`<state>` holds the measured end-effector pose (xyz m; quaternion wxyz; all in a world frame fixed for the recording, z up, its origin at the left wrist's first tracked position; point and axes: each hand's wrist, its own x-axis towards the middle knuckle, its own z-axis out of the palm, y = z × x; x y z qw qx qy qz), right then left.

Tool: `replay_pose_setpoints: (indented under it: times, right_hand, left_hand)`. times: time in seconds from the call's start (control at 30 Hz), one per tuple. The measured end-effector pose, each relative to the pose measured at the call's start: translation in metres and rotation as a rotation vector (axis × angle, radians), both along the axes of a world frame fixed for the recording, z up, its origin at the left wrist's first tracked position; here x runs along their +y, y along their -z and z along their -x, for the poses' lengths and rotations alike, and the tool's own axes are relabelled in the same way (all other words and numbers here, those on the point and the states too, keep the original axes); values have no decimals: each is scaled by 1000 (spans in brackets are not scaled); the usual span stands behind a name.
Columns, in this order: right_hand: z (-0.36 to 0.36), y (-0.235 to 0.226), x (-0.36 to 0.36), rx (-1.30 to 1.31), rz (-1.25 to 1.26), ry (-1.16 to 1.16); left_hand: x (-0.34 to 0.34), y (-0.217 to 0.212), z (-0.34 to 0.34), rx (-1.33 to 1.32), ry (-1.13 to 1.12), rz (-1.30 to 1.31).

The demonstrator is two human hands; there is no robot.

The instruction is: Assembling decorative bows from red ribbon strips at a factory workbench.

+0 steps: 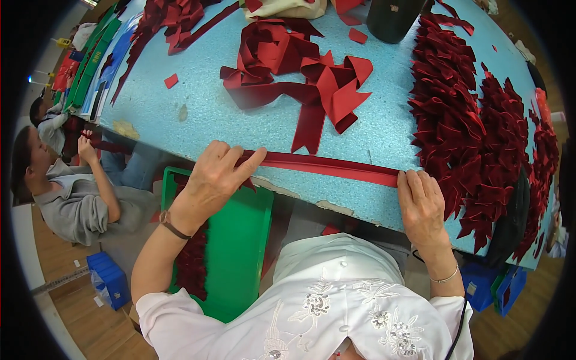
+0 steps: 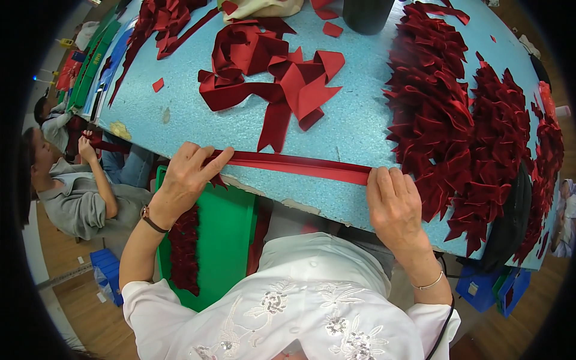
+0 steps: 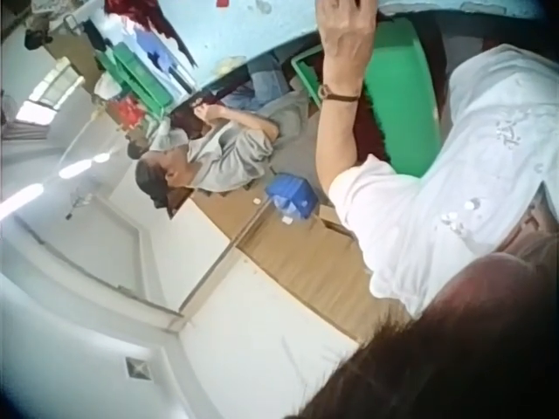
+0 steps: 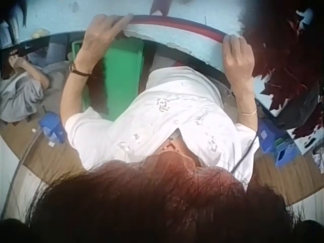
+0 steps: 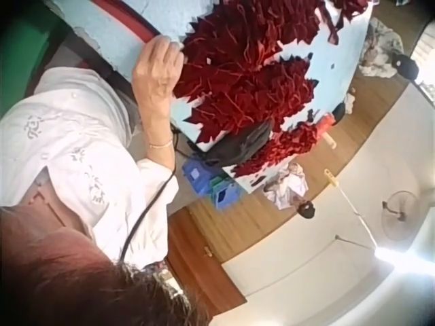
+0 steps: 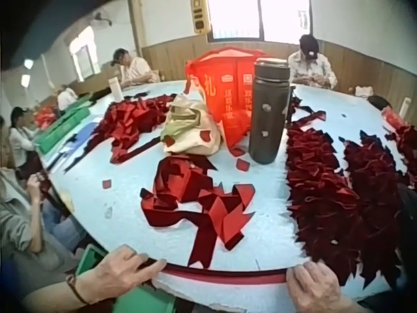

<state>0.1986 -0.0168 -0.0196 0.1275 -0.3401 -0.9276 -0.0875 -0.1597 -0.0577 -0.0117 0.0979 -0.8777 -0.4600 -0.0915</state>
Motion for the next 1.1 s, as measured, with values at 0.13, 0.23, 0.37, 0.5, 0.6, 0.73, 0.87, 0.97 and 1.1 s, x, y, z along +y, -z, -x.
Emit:
replay_pose_setpoints:
  times: [0.13, 0.23, 0.37, 0.5, 0.6, 0.73, 0.87, 0.97, 1.1]
  right_hand:
    - [-2, 3, -2, 19, -41, 13]
    - [-4, 3, -3, 66, -47, 4]
    - [-9, 5, -5, 91, -55, 41]
    - [-16, 7, -11, 179, -29, 113]
    - [-20, 1, -17, 176, -2, 171]
    - [-19, -14, -22, 235, -18, 200]
    - [14, -29, -17, 473, 18, 70]
    - [60, -27, -6, 633, 166, -116]
    - [112, -13, -1, 483, 266, -250]
  left_hand:
    - [0, -2, 0, 30, 24, -8]
    - [0, -4, -2, 54, 32, -10]
    - [-1, -5, -3, 100, 39, -22]
    - [-1, -4, -2, 129, 46, -31]
    - [-2, -3, 0, 137, 45, -32]
    - [-1, -1, 4, 160, 53, -41]
    - [-3, -1, 1, 178, 53, -49]
    - [-5, 0, 3, 178, 64, -69]
    - [-3, -2, 0, 146, 77, -66]
